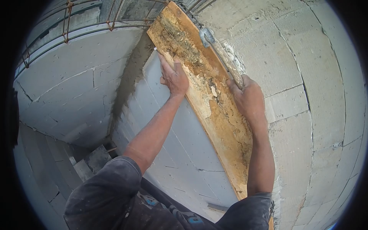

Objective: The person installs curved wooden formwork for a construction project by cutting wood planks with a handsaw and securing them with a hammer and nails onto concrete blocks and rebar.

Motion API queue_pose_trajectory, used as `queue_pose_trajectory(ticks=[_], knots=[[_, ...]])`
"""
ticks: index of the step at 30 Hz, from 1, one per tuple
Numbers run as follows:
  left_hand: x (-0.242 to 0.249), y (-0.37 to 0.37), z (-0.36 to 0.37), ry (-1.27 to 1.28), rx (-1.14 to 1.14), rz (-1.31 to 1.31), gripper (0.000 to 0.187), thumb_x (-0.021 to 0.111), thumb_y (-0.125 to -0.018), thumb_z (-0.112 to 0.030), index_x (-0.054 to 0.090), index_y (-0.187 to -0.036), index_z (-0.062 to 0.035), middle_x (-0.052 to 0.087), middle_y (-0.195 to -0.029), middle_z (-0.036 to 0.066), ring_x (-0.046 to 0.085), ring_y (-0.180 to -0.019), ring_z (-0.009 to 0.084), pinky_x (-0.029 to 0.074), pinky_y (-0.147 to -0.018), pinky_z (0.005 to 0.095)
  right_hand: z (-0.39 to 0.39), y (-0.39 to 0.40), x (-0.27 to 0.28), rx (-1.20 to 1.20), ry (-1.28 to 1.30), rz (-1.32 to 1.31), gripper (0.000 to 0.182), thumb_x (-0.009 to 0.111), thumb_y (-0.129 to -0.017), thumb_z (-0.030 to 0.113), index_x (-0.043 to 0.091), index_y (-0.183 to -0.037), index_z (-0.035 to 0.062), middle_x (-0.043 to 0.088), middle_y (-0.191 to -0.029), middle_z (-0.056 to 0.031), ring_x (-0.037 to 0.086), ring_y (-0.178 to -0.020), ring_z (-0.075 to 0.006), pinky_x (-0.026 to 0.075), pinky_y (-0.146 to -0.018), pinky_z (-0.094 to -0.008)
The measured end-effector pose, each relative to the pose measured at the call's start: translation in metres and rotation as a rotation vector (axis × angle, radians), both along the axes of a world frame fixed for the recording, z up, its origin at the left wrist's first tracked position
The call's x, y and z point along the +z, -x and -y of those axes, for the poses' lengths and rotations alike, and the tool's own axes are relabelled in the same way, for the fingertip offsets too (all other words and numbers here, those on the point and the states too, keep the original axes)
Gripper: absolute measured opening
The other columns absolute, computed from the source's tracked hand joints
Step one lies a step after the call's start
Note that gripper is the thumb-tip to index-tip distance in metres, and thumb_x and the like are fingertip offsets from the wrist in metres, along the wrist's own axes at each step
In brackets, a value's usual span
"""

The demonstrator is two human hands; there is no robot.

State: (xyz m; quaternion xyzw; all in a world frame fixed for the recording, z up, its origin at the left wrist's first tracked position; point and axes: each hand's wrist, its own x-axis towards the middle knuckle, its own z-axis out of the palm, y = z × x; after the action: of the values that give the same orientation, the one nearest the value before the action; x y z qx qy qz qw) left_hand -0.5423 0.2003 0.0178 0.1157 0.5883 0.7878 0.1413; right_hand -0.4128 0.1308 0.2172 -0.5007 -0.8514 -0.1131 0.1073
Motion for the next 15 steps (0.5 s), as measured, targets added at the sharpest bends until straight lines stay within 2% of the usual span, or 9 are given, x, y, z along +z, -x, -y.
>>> queue_pose_trajectory(ticks=[2, 5, 11, 15], knots=[[0.001, 0.0, -0.001, -0.027, -0.007, 0.019, 0.075, 0.039, -0.102, -0.044, 0.009, -0.159, -0.0068, 0.026, -0.16, 0.017, 0.027, -0.146, 0.0319, 0.013, -0.111, 0.0566, 0.004, 0.0, -0.003, -0.01, -0.023, -0.014, 0.042, 0.065, -0.095, 0.037, 0.064, -0.1, -0.0041, 0.067, -0.081, -0.0249, 0.067, -0.075, -0.0366, 0.05, -0.073, -0.0462], [0.0, 0.0, -0.002, 0.014, 0.006, -0.004, 0.076, 0.044, -0.1, -0.037, 0.007, -0.158, -0.0061, 0.03, -0.157, 0.021, 0.028, -0.145, 0.0308, 0.018, -0.106, 0.0517, 0.0, -0.003, -0.006, 0.004, -0.036, -0.015, 0.041, 0.065, -0.095, 0.036, 0.063, -0.1, -0.0043, 0.067, -0.082, -0.0243, 0.067, -0.076, -0.0359, 0.05, -0.073, -0.0456], [-0.002, 0.0, -0.003, 0.025, -0.007, -0.001, 0.076, 0.044, -0.1, -0.037, 0.007, -0.158, -0.0063, 0.03, -0.157, 0.02, 0.028, -0.145, 0.0309, 0.017, -0.107, 0.0532, -0.015, -0.009, 0.0, -0.015, 0.181, -0.167, 0.036, 0.067, -0.095, 0.033, 0.065, -0.1, -0.0029, 0.067, -0.079, -0.0148, 0.064, -0.073, -0.0217, 0.05, -0.071, -0.0395], [-0.005, 0.0, -0.006, -0.055, -0.019, 0.004, 0.076, 0.044, -0.1, -0.038, 0.007, -0.158, -0.0067, 0.029, -0.158, 0.019, 0.027, -0.145, 0.0303, 0.017, -0.107, 0.0537, -0.014, -0.013, -0.002, 0.091, 0.128, -0.179, 0.039, 0.068, -0.094, 0.036, 0.066, -0.101, -0.0025, 0.066, -0.074, -0.0105, 0.062, -0.071, -0.0185, 0.05, -0.069, -0.0376]])
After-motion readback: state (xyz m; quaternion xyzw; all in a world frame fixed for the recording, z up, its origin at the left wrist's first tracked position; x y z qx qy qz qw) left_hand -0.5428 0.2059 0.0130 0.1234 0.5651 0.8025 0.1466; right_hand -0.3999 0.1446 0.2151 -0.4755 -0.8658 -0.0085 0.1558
